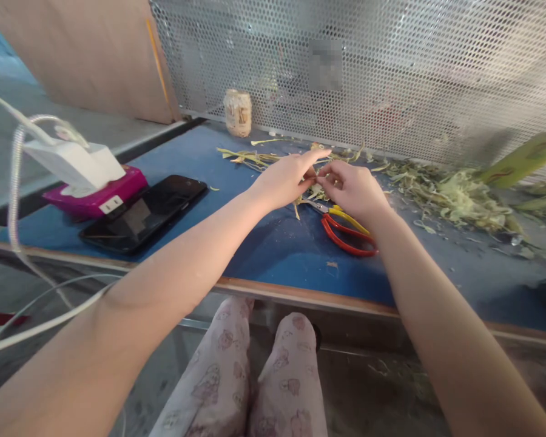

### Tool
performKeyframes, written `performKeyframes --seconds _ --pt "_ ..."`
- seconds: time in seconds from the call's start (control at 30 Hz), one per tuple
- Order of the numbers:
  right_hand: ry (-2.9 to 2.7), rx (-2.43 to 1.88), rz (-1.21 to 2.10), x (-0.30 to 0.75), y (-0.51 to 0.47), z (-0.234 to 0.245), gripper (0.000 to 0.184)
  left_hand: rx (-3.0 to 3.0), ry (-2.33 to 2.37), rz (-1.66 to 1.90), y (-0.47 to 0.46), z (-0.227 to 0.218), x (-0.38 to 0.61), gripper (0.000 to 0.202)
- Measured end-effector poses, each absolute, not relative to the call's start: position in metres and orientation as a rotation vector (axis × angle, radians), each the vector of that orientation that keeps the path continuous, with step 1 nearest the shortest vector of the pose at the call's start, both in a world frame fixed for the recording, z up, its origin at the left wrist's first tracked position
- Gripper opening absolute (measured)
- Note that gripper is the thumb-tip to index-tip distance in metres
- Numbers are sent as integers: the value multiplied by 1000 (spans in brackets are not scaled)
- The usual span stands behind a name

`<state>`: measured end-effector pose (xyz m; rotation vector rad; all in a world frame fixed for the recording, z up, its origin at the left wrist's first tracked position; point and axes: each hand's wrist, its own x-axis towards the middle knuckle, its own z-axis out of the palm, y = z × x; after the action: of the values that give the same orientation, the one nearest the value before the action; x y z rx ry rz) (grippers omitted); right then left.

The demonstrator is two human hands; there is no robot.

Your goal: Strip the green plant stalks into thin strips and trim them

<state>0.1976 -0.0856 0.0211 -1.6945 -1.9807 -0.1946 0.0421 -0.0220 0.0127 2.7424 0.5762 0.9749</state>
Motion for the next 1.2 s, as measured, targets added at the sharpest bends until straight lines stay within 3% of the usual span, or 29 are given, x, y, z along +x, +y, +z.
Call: performKeyframes --seconds 0.3,0.57,1.2 --pt "-1998 -1720 -126 195 -87 22 20 2730 644 927 -26 14 42 46" --pt "-2001 -1695 -176 200 -84 18 15 2740 600 900 -22 12 41 57" --pt "-2039 -1742 -250 199 -86 18 27 2731 588 924 -23 14 40 54"
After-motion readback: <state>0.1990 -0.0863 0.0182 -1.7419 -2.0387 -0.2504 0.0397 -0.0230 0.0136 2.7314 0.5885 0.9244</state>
